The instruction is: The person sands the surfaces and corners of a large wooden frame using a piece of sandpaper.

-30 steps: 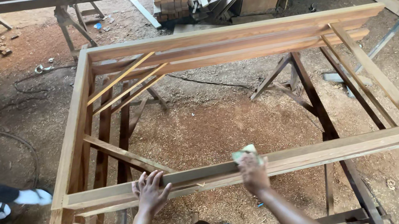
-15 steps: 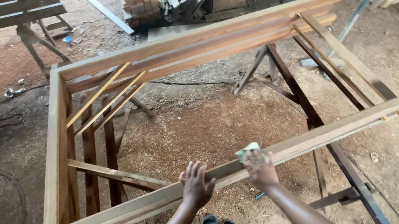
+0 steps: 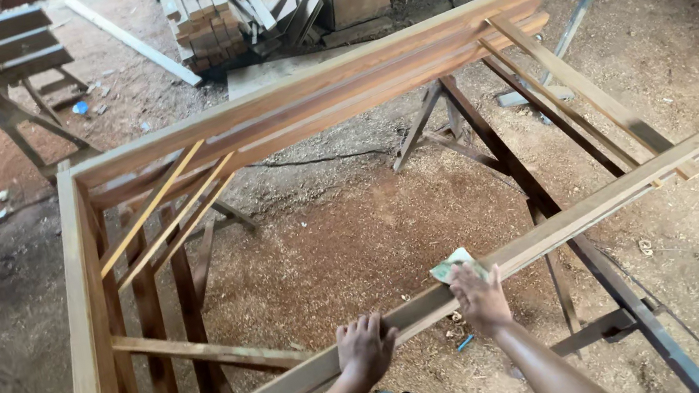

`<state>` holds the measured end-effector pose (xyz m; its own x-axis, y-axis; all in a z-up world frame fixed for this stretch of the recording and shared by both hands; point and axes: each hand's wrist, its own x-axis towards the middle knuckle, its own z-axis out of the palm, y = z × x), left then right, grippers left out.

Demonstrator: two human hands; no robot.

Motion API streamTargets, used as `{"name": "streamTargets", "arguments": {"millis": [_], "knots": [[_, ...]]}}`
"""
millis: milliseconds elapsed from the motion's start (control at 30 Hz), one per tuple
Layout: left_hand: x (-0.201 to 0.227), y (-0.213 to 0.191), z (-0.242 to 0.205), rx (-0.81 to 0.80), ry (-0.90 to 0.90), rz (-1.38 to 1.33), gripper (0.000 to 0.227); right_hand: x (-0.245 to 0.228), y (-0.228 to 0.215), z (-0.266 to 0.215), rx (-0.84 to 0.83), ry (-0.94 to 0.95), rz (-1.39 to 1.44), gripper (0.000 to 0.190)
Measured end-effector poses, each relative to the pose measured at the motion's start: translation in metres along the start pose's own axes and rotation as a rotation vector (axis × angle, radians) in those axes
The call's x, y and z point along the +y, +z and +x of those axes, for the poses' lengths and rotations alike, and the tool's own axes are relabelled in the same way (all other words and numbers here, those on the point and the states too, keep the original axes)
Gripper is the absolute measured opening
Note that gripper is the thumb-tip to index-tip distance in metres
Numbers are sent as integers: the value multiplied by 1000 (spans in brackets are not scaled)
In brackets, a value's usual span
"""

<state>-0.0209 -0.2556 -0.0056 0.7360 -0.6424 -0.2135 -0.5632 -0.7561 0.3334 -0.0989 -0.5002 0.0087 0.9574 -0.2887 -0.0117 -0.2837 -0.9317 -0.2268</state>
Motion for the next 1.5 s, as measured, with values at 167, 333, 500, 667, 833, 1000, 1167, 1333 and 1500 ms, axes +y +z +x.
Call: {"name": "streamTargets", "arguments": {"millis": [167, 333, 500, 667, 833, 1000, 1167, 1333, 1500], "knots": [[2, -8, 2, 52, -10, -15, 51, -29, 37, -8, -49, -125, 33, 37], [7, -26, 0, -89, -50, -22, 54, -15, 4, -1, -59, 37, 148, 42], [18, -45, -4, -241, -189, -76, 60, 5, -3, 8, 170, 170, 75, 39], [22, -51, 9, -227, -210, -91, 72, 1, 3, -5, -109, -65, 94, 39], [40, -27, 42, -85, -76, -163, 73, 37, -47, 13, -148, 200, 265, 40], [81, 7, 85, 156, 83, -208, 67, 45, -59, 13, -208, 153, 167, 52], [113, 29, 112, 302, 151, -191, 58, 77, -50, 5, -286, -13, 90, 41], [127, 23, 109, 77, 58, -101, 51, 132, -62, 25, -200, 238, 190, 42], [142, 10, 111, -117, -98, -93, 51, 133, -43, 13, -77, -83, 57, 41]]}}
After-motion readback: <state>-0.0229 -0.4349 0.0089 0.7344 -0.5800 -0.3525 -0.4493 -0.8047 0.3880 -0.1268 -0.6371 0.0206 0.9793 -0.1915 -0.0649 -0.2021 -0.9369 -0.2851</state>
